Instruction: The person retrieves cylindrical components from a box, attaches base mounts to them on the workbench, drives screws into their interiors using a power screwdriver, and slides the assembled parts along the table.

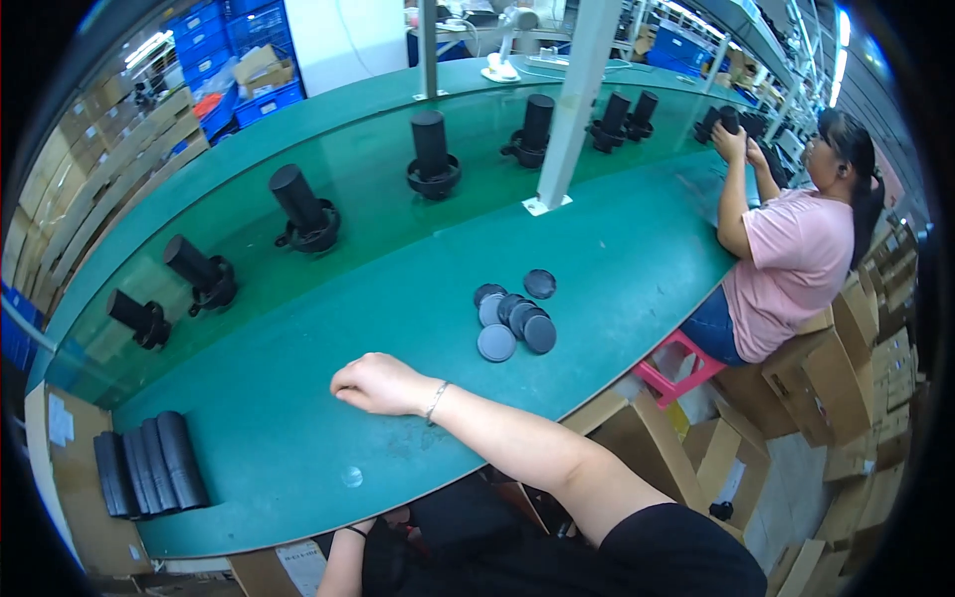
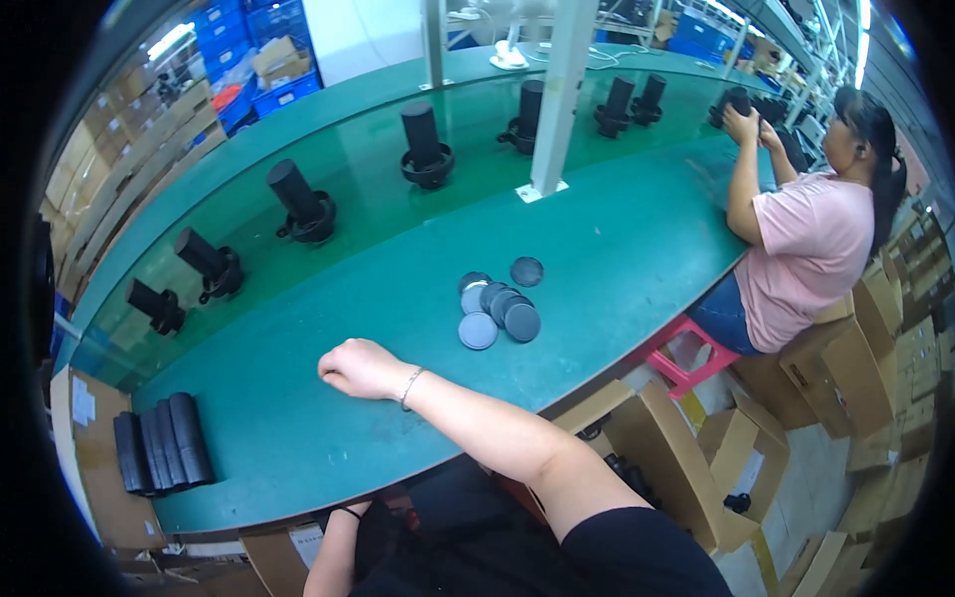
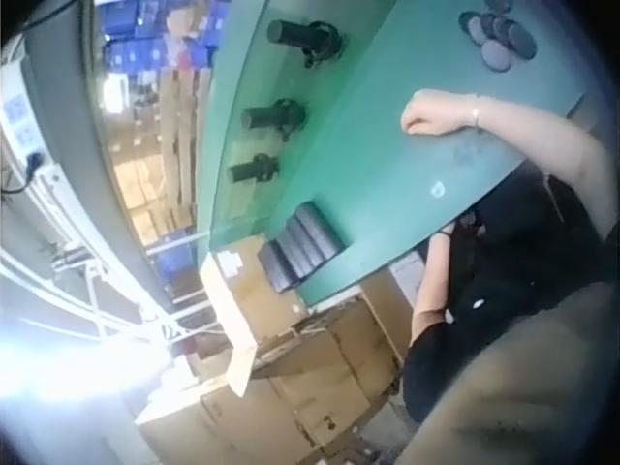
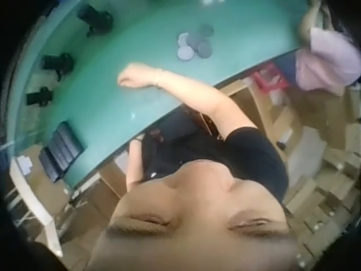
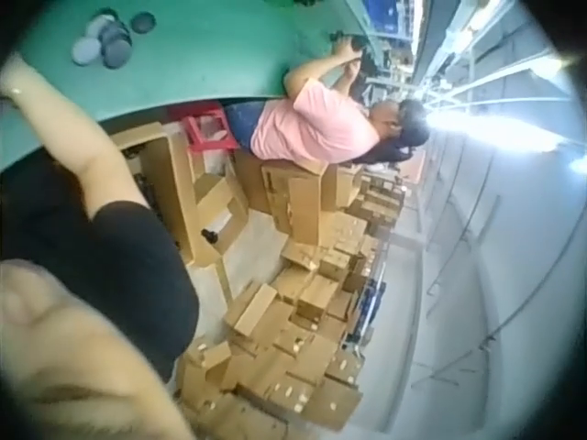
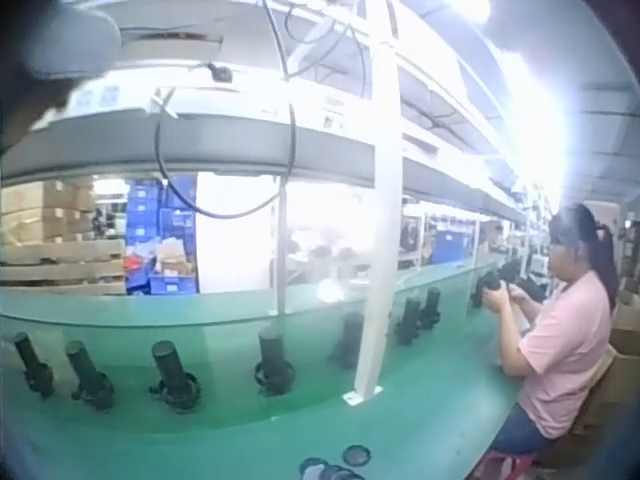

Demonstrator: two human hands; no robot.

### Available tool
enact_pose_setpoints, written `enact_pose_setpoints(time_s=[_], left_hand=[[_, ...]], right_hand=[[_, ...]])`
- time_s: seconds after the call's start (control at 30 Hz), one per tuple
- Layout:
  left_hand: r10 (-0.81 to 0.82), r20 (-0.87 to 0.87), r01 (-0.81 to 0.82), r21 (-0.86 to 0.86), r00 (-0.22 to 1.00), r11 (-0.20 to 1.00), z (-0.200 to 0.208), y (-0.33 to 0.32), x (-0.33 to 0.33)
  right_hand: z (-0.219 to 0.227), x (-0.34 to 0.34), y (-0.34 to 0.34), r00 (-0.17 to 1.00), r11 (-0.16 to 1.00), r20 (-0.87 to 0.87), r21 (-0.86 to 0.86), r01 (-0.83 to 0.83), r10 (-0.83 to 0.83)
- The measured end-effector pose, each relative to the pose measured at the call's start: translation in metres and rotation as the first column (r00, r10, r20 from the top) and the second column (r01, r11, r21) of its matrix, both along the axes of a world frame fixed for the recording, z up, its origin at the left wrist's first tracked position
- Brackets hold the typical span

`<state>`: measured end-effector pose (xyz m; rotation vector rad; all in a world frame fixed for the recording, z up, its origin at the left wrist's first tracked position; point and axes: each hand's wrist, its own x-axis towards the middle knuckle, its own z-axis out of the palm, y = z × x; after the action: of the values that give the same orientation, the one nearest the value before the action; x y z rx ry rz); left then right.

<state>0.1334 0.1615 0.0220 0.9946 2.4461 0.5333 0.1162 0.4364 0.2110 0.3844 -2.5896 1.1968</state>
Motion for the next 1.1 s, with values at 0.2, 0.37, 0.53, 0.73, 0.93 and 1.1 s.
enact_pose_setpoints(time_s=[0.2,0.37,0.53,0.73,0.93,1.1], left_hand=[[-0.065,-0.421,0.030,-0.089,0.905,0.996,-0.009,-0.039,0.005],[-0.061,-0.439,-0.108,-0.349,0.897,0.931,0.009,-0.070,0.020],[0.011,-0.485,-0.235,-0.402,0.874,0.885,-0.013,-0.097,0.018],[-0.115,-0.290,-0.056,-0.520,0.950,0.853,0.011,-0.082,0.028],[0.201,-0.084,-0.182,0.192,0.976,0.964,0.032,-0.125,0.059],[0.897,0.174,-0.792,0.556,0.407,0.252,0.018,-0.206,0.070]], right_hand=[[0.003,-0.001,-0.004,0.999,0.997,0.039,0.074,-0.036,0.033],[0.004,0.000,0.006,1.000,0.989,0.002,0.146,0.013,-0.014],[0.009,0.003,-0.014,0.999,0.977,0.045,0.210,0.019,-0.029],[0.008,0.003,-0.016,0.988,0.977,0.095,0.187,0.106,-0.125],[0.007,0.002,-0.022,0.991,0.978,0.050,0.175,0.110,-0.121],[0.032,-0.003,-0.078,0.980,0.945,0.121,0.270,-0.184,0.156]])
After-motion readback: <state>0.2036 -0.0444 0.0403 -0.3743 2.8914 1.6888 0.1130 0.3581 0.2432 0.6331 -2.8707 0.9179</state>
